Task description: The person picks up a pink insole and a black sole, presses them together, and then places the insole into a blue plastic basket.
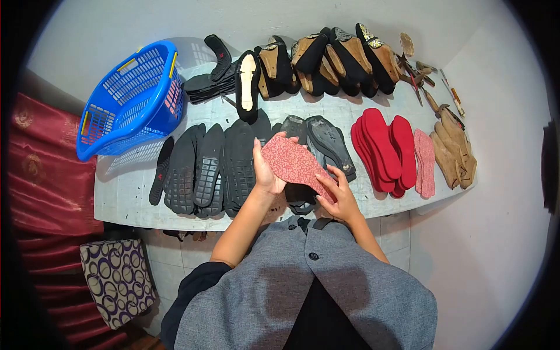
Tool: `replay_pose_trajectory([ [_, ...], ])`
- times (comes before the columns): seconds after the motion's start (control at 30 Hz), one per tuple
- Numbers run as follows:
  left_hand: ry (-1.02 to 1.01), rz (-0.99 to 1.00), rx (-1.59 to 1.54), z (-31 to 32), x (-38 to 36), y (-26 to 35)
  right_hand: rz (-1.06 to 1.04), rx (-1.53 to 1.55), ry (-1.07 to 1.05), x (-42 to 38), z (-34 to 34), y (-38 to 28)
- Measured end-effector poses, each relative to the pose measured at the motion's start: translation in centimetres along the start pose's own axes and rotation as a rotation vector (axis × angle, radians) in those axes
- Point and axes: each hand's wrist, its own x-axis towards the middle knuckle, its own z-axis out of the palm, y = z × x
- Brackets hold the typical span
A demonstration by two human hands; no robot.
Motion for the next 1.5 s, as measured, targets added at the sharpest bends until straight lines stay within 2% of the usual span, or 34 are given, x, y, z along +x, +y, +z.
replay_pose_trajectory([
  [0.17,0.023,-0.023,-0.020,-1.3,0.4,-0.1,0.073,0.035,-0.092,-0.2,0.2,0.2],
  [0.5,0.219,-0.093,-0.008,-4.1,0.2,-0.2,0.142,0.160,-0.279,-0.5,0.1,0.5],
  [0.77,0.306,-0.124,0.050,-4.8,0.4,-0.2,0.142,0.194,-0.303,-0.7,0.2,1.0],
  [1.0,0.206,-0.191,0.161,-4.0,-0.1,0.6,0.190,0.279,-0.368,-0.8,0.0,1.5],
  [1.17,0.114,-0.287,0.179,-4.3,-0.2,2.4,0.194,0.218,-0.394,-0.5,-0.5,1.7],
  [1.5,0.034,-0.179,0.563,-4.6,-0.5,3.3,0.131,0.036,-0.420,0.3,-0.8,1.7],
])
